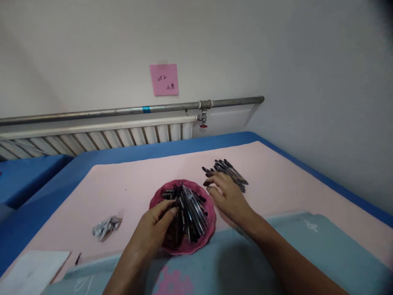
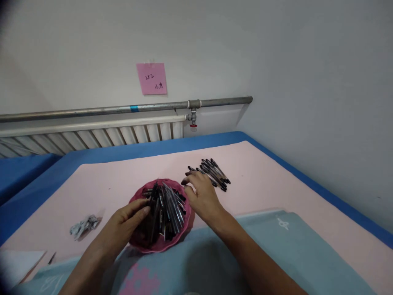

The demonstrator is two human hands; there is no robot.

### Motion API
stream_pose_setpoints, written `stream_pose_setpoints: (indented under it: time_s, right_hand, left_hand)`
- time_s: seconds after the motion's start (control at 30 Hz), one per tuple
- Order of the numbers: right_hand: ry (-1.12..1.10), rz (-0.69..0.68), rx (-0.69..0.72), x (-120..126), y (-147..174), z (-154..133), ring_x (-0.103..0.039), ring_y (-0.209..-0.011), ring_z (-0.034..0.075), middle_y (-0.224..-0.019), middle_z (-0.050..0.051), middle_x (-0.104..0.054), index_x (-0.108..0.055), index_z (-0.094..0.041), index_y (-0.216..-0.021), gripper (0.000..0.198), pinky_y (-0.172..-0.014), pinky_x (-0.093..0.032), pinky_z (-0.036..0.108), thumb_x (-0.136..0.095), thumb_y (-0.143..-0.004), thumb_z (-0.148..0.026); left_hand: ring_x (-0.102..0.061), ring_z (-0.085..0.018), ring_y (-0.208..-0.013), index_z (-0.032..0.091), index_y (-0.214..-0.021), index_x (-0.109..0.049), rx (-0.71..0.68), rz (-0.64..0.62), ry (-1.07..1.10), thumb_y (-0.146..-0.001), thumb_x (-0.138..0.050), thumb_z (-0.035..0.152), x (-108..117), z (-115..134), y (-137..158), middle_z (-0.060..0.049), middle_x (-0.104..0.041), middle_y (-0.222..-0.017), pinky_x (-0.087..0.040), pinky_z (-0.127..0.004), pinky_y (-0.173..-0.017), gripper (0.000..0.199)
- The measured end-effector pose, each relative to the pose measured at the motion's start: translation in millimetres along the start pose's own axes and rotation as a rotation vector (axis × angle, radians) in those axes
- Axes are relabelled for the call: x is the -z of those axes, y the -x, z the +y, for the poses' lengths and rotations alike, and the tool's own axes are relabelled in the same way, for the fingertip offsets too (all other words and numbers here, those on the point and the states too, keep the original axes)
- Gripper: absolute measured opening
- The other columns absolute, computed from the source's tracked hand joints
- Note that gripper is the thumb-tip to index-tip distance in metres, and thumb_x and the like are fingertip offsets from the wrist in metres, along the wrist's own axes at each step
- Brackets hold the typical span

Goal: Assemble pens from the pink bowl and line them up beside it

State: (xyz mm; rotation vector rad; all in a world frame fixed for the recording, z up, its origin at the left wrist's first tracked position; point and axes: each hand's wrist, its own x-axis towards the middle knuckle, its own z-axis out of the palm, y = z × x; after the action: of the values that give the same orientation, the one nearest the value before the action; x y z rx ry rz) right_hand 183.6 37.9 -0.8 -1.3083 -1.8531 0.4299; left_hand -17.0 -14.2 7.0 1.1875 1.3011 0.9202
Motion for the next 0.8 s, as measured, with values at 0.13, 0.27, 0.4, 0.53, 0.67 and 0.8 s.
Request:
stream_pose_setpoints:
  time_s: [0.13, 0.27, 0.4, 0.53, 0.67, 0.8]
  right_hand:
    - [0.389, -0.196, 0.092, -2.1, 0.5, 12.6, -0.048, -0.099, 0.024, -0.109, 0.010, -0.057, -0.067, -0.017, -0.079, 0.022, -0.085, -0.036, 0.039, -0.047, -0.075, -0.010]
    - [0.520, -0.324, 0.108, -8.2, 6.9, 7.9, -0.041, -0.106, 0.028, -0.123, 0.011, -0.050, -0.068, -0.020, -0.088, 0.023, -0.084, -0.033, 0.041, -0.049, -0.078, -0.014]
    - [0.478, -0.391, 0.117, -11.7, 10.2, 7.0, -0.036, -0.112, 0.029, -0.127, 0.009, -0.045, -0.069, -0.025, -0.091, 0.025, -0.087, -0.031, 0.044, -0.051, -0.076, -0.014]
    - [0.427, -0.330, 0.150, -12.9, 5.9, 9.7, -0.035, -0.114, 0.028, -0.130, 0.008, -0.043, -0.067, -0.025, -0.098, 0.027, -0.089, -0.031, 0.044, -0.049, -0.079, -0.016]
    - [0.499, -0.351, 0.116, -14.0, -4.4, 11.0, -0.038, -0.112, 0.028, -0.128, 0.011, -0.045, -0.066, -0.024, -0.100, 0.027, -0.088, -0.031, 0.044, -0.046, -0.083, -0.017]
    - [0.570, -0.452, 0.156, -16.9, -12.9, 8.6, -0.043, -0.108, 0.028, -0.128, 0.012, -0.046, -0.065, -0.024, -0.103, 0.029, -0.086, -0.032, 0.042, -0.048, -0.080, -0.016]
  left_hand:
    - [-0.062, -0.020, -0.084, 0.024, -0.111, -0.062, -0.022, -0.040, -0.050, -0.081, -0.051, 0.036, 2.7, -0.7, 0.0, -0.004, -0.069, -0.096, -0.047, -0.030, -0.074, 0.034]
    - [-0.060, -0.021, -0.092, 0.025, -0.113, -0.060, -0.058, -0.057, -0.111, -0.082, -0.048, 0.036, 2.8, -3.1, -1.6, -0.004, -0.067, -0.105, -0.045, -0.034, -0.083, 0.035]
    - [-0.061, -0.021, -0.091, 0.024, -0.115, -0.059, -0.052, -0.067, -0.149, -0.082, -0.048, 0.038, 3.7, -4.2, -2.5, -0.004, -0.067, -0.106, -0.046, -0.035, -0.083, 0.037]
    - [-0.060, -0.023, -0.093, 0.023, -0.113, -0.061, -0.053, -0.051, -0.138, -0.080, -0.051, 0.037, 3.2, -1.6, -1.1, -0.005, -0.067, -0.105, -0.046, -0.035, -0.083, 0.036]
    - [-0.062, -0.022, -0.084, 0.024, -0.105, -0.067, -0.056, 0.012, -0.097, -0.077, -0.056, 0.033, 0.4, 1.5, 0.5, -0.005, -0.070, -0.094, -0.047, -0.031, -0.076, 0.031]
    - [-0.061, -0.019, -0.072, 0.022, -0.096, -0.070, -0.068, 0.025, -0.041, -0.074, -0.060, 0.029, -0.6, 1.7, 0.1, -0.005, -0.070, -0.083, -0.047, -0.026, -0.064, 0.026]
